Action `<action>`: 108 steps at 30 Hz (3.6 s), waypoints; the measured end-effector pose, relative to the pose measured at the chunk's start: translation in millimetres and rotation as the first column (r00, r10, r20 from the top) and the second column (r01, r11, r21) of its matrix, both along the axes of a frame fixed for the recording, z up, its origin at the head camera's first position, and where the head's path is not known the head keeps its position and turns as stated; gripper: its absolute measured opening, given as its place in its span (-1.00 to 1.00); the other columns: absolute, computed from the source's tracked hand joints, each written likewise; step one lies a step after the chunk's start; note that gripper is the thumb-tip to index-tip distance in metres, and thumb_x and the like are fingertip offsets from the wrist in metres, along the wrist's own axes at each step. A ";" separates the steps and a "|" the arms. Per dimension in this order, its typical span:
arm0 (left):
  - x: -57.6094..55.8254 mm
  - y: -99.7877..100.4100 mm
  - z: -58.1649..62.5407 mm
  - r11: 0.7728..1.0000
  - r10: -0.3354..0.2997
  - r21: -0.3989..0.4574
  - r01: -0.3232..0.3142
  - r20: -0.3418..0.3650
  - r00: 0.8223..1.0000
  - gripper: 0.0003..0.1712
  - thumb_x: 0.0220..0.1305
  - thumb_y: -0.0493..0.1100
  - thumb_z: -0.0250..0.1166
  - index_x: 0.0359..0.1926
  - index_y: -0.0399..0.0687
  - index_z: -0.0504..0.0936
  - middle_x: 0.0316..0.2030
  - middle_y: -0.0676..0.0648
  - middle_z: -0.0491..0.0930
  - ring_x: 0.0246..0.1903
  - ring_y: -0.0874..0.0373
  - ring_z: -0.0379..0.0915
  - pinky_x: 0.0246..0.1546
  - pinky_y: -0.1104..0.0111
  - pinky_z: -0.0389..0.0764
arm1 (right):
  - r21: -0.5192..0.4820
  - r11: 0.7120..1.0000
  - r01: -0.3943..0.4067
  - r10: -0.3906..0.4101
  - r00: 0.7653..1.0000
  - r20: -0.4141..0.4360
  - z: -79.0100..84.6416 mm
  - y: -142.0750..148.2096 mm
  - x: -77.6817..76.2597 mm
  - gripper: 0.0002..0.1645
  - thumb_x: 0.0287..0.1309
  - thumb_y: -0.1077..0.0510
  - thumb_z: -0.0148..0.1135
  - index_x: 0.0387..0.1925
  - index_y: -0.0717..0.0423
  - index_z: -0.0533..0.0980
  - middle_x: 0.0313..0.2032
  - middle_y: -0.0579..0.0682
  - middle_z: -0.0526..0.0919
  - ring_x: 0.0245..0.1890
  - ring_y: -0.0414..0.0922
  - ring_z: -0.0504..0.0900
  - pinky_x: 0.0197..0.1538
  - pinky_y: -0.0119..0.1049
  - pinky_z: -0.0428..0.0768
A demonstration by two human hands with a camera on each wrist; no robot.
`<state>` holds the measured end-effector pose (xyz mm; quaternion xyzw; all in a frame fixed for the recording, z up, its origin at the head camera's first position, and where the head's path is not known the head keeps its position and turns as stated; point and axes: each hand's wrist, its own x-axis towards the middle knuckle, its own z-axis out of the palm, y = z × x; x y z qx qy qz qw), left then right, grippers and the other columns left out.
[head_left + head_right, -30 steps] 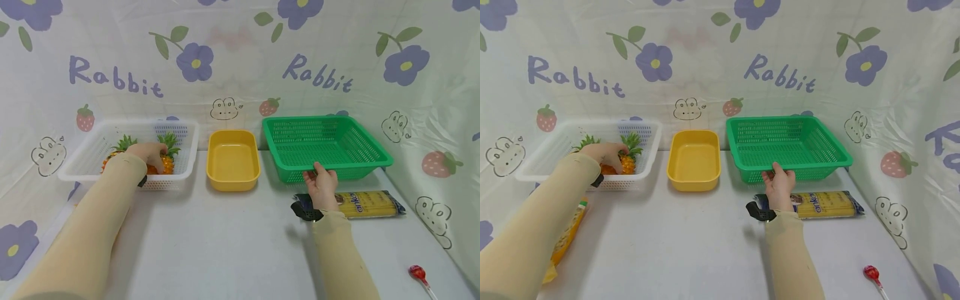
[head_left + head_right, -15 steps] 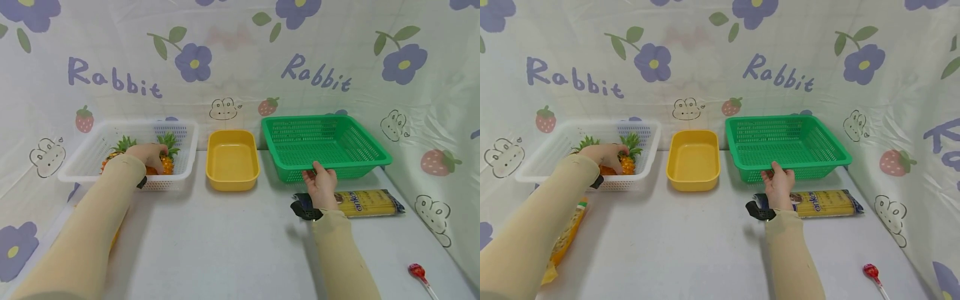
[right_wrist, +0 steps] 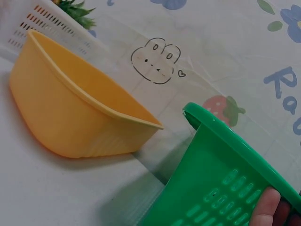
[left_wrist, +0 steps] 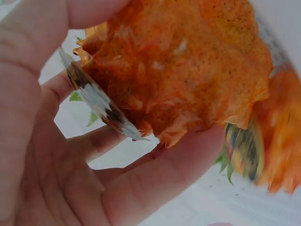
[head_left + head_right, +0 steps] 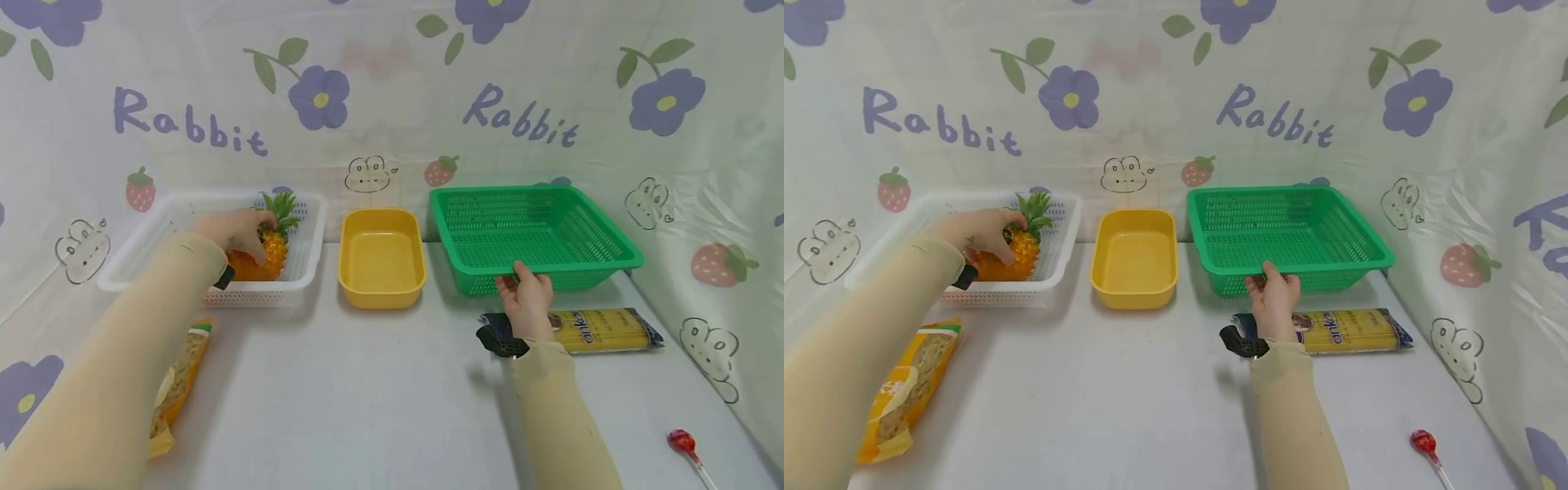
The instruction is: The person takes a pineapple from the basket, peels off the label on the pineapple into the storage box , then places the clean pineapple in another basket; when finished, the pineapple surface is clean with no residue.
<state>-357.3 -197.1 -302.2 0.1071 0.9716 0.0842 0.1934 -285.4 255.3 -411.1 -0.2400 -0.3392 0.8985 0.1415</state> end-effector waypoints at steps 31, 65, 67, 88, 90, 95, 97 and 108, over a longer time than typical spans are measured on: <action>107.0 93.0 39.6 0.852 -0.523 -0.095 0.515 -0.209 0.826 -0.17 -0.19 -0.06 0.50 0.18 0.31 0.35 0.20 -0.09 0.21 -0.12 0.04 0.40 -0.09 0.21 0.55 | 0.008 1.000 -0.028 0.028 0.999 0.015 1.6 -1.1 1.2 -0.71 0.23 0.21 0.06 -0.11 -0.01 0.17 -0.21 -0.03 0.25 -0.32 -0.10 0.31 -0.26 -0.33 0.56; 137.1 130.1 -50.6 0.650 -0.747 -0.305 0.696 -0.087 0.659 -0.17 -0.26 -0.04 0.55 0.11 0.44 0.38 0.23 -0.05 0.24 -0.06 0.01 0.35 -0.17 0.24 0.57 | -0.024 0.998 -0.062 0.063 0.997 0.034 5.0 -5.9 4.0 -0.75 0.26 0.17 0.02 -0.08 0.01 0.20 -0.28 -0.02 0.26 -0.34 -0.14 0.29 -0.19 -0.35 0.54; 136.3 131.5 -52.4 0.647 -0.750 -0.311 0.696 -0.095 0.655 -0.17 -0.28 -0.06 0.55 0.09 0.44 0.39 0.22 -0.04 0.25 -0.07 0.00 0.34 -0.20 0.23 0.57 | -0.059 0.997 -0.056 0.059 0.997 0.042 8.0 -10.1 5.9 -0.78 0.28 0.16 0.00 -0.09 0.01 0.22 -0.28 -0.02 0.25 -0.33 -0.14 0.27 -0.19 -0.36 0.52; 136.9 135.5 -53.0 0.623 -0.768 -0.361 0.694 -0.116 0.630 -0.21 -0.18 -0.14 0.50 0.12 0.48 0.40 0.28 0.03 0.22 -0.10 -0.04 0.38 -0.37 0.28 0.56 | 0.964 -0.137 -0.228 0.712 0.654 0.256 19.6 -77.5 56.1 -0.35 0.05 0.07 0.32 0.18 0.08 0.33 0.15 0.06 0.41 0.12 0.02 0.37 0.12 0.02 0.40; 136.8 133.6 -53.8 0.628 -0.768 -0.356 0.693 -0.135 0.626 -0.20 -0.18 -0.13 0.50 0.12 0.50 0.40 0.27 0.04 0.24 -0.11 -0.03 0.38 -0.37 0.27 0.57 | 0.944 -0.254 -0.211 0.728 0.601 0.330 16.8 -81.6 58.1 -0.22 -0.05 0.03 0.40 0.22 0.02 0.31 0.23 0.03 0.35 0.22 0.06 0.30 0.19 0.09 0.33; 139.6 128.6 -58.1 0.644 -0.763 -0.334 0.689 -0.205 0.613 -0.16 -0.21 -0.16 0.50 0.14 0.52 0.40 0.24 0.10 0.28 -0.14 0.02 0.39 -0.38 0.26 0.59 | 0.908 -0.368 -0.200 0.737 0.533 0.416 7.0 -87.4 59.2 -0.11 -0.18 0.10 0.48 0.24 0.04 0.30 0.26 0.01 0.32 0.29 0.03 0.25 0.25 0.05 0.31; 141.7 127.1 -58.9 0.659 -0.751 -0.316 0.682 -0.221 0.623 -0.14 -0.20 -0.19 0.49 0.16 0.52 0.40 0.27 0.10 0.27 -0.10 0.01 0.40 -0.39 0.26 0.59 | 0.904 -0.392 -0.169 0.735 0.534 0.418 3.7 -87.9 59.5 -0.15 -0.16 0.13 0.47 0.22 0.09 0.32 0.23 0.04 0.36 0.26 0.02 0.29 0.22 0.01 0.36; 143.1 107.8 -68.0 0.787 -0.576 0.037 0.616 -0.314 0.755 -0.10 -0.18 -0.12 0.49 0.26 0.27 0.33 0.28 -0.04 0.27 0.22 0.00 0.23 0.07 0.13 0.46 | 0.907 -0.421 -0.025 0.723 0.594 0.353 -6.0 -88.1 60.4 -0.45 -0.10 0.20 0.39 0.01 0.17 0.47 -0.02 0.05 0.56 0.00 -0.02 0.52 0.07 -0.11 0.49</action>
